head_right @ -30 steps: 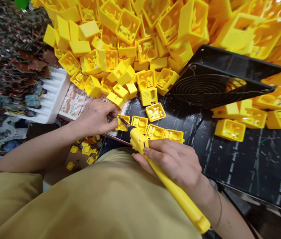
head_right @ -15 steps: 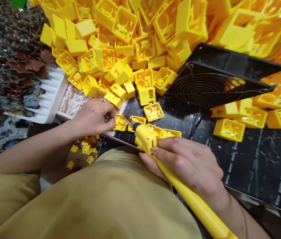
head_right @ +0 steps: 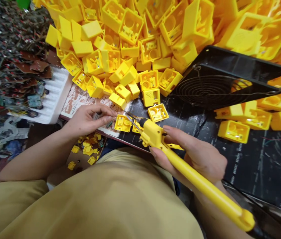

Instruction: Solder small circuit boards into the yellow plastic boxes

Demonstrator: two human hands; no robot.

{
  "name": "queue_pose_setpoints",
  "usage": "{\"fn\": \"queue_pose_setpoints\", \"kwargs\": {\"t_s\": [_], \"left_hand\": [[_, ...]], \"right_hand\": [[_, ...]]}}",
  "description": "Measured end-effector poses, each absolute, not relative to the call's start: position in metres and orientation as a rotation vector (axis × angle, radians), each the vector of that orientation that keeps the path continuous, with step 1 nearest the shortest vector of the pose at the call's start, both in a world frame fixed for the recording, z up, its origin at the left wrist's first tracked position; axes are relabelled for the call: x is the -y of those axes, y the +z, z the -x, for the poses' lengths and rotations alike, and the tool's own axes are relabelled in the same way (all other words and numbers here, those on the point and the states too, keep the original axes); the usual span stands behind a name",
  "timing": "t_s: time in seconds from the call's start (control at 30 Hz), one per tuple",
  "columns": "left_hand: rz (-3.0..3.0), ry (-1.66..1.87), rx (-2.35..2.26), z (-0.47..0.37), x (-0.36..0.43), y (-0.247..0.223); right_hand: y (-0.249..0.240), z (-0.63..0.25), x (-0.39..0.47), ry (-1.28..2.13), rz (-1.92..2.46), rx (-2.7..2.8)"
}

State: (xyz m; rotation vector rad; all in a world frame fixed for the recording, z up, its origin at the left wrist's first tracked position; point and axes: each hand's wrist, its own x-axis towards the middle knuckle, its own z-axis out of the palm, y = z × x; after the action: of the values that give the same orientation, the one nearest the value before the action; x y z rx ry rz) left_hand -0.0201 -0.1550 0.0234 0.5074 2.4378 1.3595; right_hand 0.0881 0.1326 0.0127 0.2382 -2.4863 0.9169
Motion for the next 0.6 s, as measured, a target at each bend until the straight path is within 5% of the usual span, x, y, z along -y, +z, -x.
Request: {"fn": "queue_pose_setpoints", "kwargs": {"t_s": [0.27, 0.6], "left_hand": [[-0.810, 0.852, -2.615, 0.020, 0.150, 0.031], [-0.964, 0.477, -2.763, 0.011, 0.137, 0.038]], "right_hand": [[0.020, -0.083, -0.127, 1.204, -0.350, 2.235], [0.037, -0.080, -0.145, 0.979, -0.916, 2.477]]}}
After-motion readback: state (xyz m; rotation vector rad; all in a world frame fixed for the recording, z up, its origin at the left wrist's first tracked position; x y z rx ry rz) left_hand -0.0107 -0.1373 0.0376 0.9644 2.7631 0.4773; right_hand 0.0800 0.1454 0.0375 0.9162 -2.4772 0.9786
